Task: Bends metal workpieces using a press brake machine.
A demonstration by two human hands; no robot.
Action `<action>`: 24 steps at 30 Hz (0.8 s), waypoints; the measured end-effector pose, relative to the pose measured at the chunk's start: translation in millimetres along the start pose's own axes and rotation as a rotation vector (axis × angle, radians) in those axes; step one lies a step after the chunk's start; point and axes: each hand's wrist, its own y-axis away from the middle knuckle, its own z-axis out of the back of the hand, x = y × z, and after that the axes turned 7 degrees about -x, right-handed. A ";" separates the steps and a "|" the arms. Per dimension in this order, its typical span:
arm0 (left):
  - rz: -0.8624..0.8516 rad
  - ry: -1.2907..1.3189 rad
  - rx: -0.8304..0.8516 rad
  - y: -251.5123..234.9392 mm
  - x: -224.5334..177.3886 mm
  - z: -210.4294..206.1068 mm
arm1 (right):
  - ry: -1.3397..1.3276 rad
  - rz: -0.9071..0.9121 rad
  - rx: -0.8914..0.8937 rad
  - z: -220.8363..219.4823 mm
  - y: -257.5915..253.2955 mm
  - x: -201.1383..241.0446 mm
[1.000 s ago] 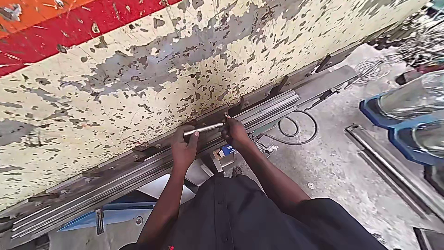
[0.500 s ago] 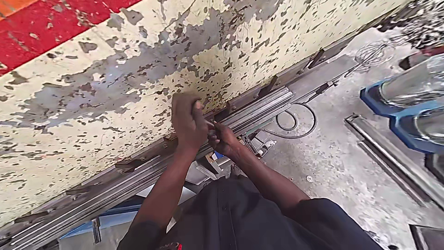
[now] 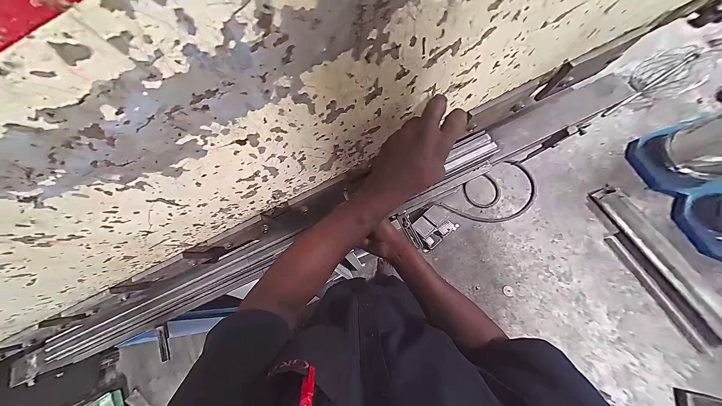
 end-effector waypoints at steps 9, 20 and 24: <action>0.233 0.093 -0.134 122.1 44.1 -22.3 | 0.449 1.344 -0.045 -38.5 119.7 121.0; 0.228 -0.161 -0.030 120.9 30.5 0.1 | 1.305 1.770 -0.033 -34.7 23.3 137.5; 0.412 0.214 -0.186 149.6 38.3 22.9 | 1.814 1.560 -0.483 -52.9 40.2 139.3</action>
